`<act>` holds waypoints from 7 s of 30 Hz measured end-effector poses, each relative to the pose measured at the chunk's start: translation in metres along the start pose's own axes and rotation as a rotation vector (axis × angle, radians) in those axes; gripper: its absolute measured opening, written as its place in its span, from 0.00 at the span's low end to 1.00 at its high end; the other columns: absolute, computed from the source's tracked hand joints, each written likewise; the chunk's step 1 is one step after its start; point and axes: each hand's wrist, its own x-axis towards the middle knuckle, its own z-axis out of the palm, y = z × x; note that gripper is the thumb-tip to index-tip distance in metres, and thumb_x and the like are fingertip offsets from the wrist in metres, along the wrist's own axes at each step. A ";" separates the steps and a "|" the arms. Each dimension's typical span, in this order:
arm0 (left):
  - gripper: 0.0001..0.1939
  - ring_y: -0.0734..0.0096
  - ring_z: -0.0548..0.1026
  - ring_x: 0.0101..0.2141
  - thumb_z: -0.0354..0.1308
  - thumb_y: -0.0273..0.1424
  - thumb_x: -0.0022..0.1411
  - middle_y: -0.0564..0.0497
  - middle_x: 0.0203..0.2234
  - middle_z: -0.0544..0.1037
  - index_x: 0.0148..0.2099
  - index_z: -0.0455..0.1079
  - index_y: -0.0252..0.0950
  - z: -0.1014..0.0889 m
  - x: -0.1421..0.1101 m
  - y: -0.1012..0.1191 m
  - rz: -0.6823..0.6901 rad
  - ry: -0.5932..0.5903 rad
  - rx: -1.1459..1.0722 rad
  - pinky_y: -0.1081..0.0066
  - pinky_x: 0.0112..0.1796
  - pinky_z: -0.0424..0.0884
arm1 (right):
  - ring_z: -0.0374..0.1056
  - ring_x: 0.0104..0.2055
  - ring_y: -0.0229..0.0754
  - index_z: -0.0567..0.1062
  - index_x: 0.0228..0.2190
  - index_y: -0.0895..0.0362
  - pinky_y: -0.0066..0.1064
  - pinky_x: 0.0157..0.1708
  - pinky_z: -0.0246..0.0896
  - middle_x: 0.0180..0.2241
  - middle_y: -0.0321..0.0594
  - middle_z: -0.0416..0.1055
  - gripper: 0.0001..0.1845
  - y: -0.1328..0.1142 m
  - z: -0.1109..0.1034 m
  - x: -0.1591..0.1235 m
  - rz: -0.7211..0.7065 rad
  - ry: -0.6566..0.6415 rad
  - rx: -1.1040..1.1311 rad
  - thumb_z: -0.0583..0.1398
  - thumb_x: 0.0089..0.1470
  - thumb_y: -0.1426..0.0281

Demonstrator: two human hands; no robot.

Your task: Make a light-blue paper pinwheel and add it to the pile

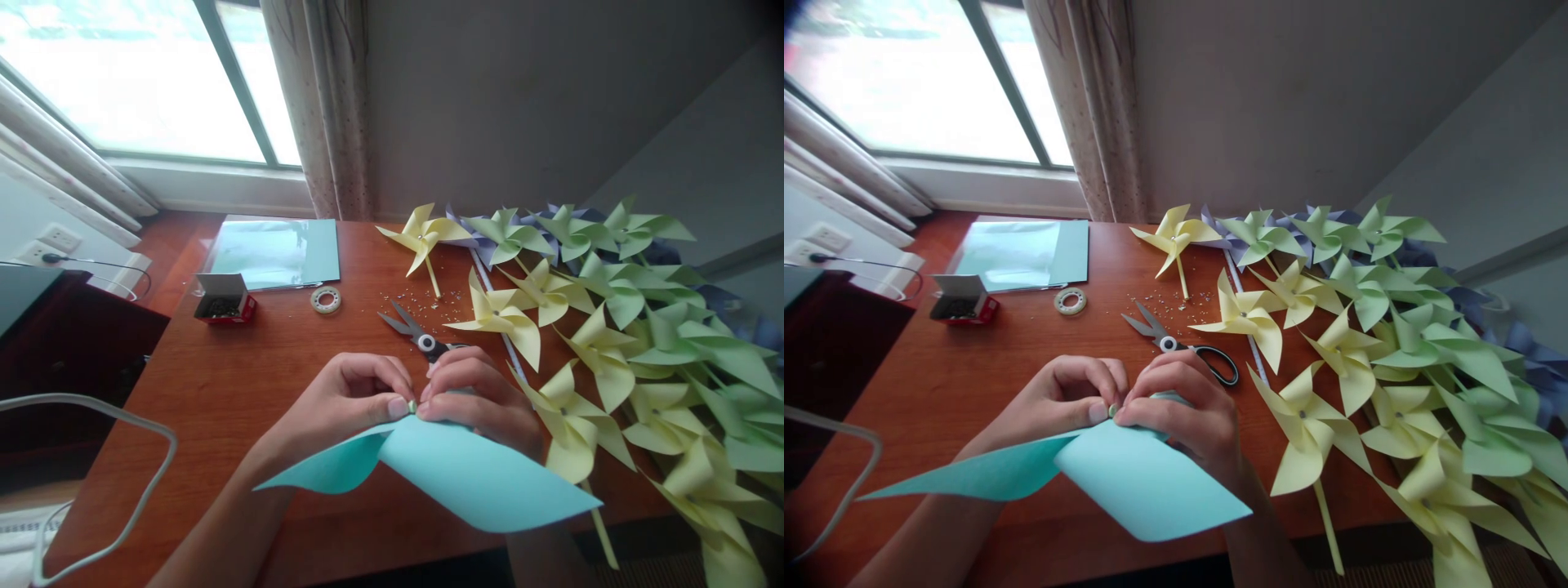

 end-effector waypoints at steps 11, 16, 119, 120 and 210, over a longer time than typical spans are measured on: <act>0.06 0.72 0.72 0.31 0.71 0.29 0.58 0.49 0.30 0.76 0.32 0.79 0.33 0.000 -0.001 0.003 0.020 -0.002 0.017 0.74 0.32 0.66 | 0.72 0.38 0.46 0.82 0.40 0.50 0.40 0.41 0.71 0.33 0.40 0.78 0.09 0.004 0.017 -0.010 0.050 0.119 -0.031 0.61 0.62 0.72; 0.11 0.73 0.70 0.27 0.72 0.34 0.56 0.49 0.27 0.76 0.31 0.79 0.30 0.003 0.001 0.007 -0.050 0.073 0.026 0.75 0.28 0.65 | 0.74 0.37 0.45 0.82 0.39 0.49 0.39 0.41 0.72 0.33 0.38 0.77 0.09 0.008 0.006 -0.004 0.100 0.039 0.005 0.64 0.59 0.73; 0.11 0.70 0.73 0.24 0.75 0.35 0.50 0.49 0.25 0.82 0.35 0.83 0.34 0.002 -0.001 0.005 -0.025 0.297 -0.049 0.74 0.26 0.68 | 0.74 0.53 0.54 0.74 0.52 0.48 0.45 0.49 0.72 0.51 0.46 0.77 0.29 0.011 0.020 -0.018 0.584 0.322 0.564 0.69 0.52 0.52; 0.12 0.69 0.74 0.25 0.75 0.35 0.50 0.49 0.26 0.82 0.36 0.83 0.34 0.001 -0.001 0.003 -0.028 0.323 -0.081 0.73 0.27 0.69 | 0.73 0.54 0.54 0.73 0.53 0.48 0.46 0.50 0.71 0.52 0.46 0.76 0.31 0.012 0.020 -0.017 0.595 0.302 0.563 0.69 0.52 0.50; 0.06 0.71 0.78 0.33 0.63 0.24 0.64 0.48 0.33 0.82 0.42 0.81 0.35 0.020 0.002 -0.012 0.418 0.336 0.737 0.75 0.34 0.74 | 0.76 0.32 0.43 0.79 0.33 0.52 0.34 0.33 0.72 0.32 0.37 0.78 0.09 0.018 0.013 -0.021 0.077 0.528 -0.774 0.66 0.52 0.78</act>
